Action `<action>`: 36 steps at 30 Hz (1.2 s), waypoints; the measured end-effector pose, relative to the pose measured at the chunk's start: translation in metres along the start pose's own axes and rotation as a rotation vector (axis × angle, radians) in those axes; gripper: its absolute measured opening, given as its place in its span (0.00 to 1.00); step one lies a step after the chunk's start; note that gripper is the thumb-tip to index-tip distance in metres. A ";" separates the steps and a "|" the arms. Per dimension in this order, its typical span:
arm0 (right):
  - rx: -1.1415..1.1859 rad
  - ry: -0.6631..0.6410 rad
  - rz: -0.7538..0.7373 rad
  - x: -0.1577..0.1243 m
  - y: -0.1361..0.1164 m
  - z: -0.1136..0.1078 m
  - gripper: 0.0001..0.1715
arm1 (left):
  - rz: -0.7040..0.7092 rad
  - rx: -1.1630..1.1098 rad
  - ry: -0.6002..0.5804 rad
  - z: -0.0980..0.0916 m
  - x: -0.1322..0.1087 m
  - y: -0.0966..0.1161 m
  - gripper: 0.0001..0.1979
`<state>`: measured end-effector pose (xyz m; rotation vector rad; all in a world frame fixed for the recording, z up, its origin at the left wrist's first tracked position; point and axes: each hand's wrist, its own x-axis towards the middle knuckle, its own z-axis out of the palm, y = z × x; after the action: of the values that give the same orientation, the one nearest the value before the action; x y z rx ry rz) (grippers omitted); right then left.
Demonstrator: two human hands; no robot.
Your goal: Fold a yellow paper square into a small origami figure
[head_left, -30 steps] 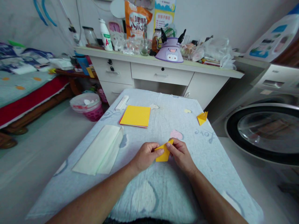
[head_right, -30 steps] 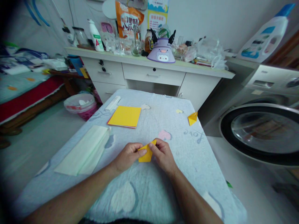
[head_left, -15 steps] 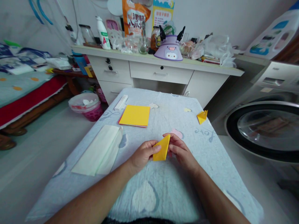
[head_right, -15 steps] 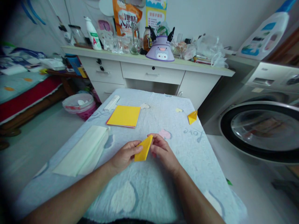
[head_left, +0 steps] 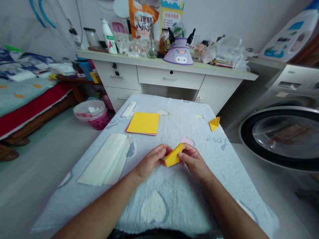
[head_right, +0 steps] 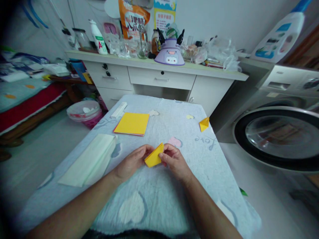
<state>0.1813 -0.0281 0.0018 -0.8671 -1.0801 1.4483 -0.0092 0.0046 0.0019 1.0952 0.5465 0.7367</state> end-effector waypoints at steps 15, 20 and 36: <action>-0.146 0.025 0.113 0.001 0.000 0.015 0.19 | 0.019 0.612 0.118 0.004 -0.001 0.001 0.15; -0.169 0.116 0.047 0.005 -0.004 0.004 0.19 | -0.019 0.586 0.079 0.005 0.000 -0.001 0.13; -0.315 0.015 -0.057 0.005 0.003 0.001 0.15 | 0.071 0.381 0.255 -0.005 0.005 -0.007 0.11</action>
<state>0.1785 -0.0236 -0.0008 -1.0569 -1.3328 1.2405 -0.0072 0.0096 -0.0067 1.3868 0.8941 0.8622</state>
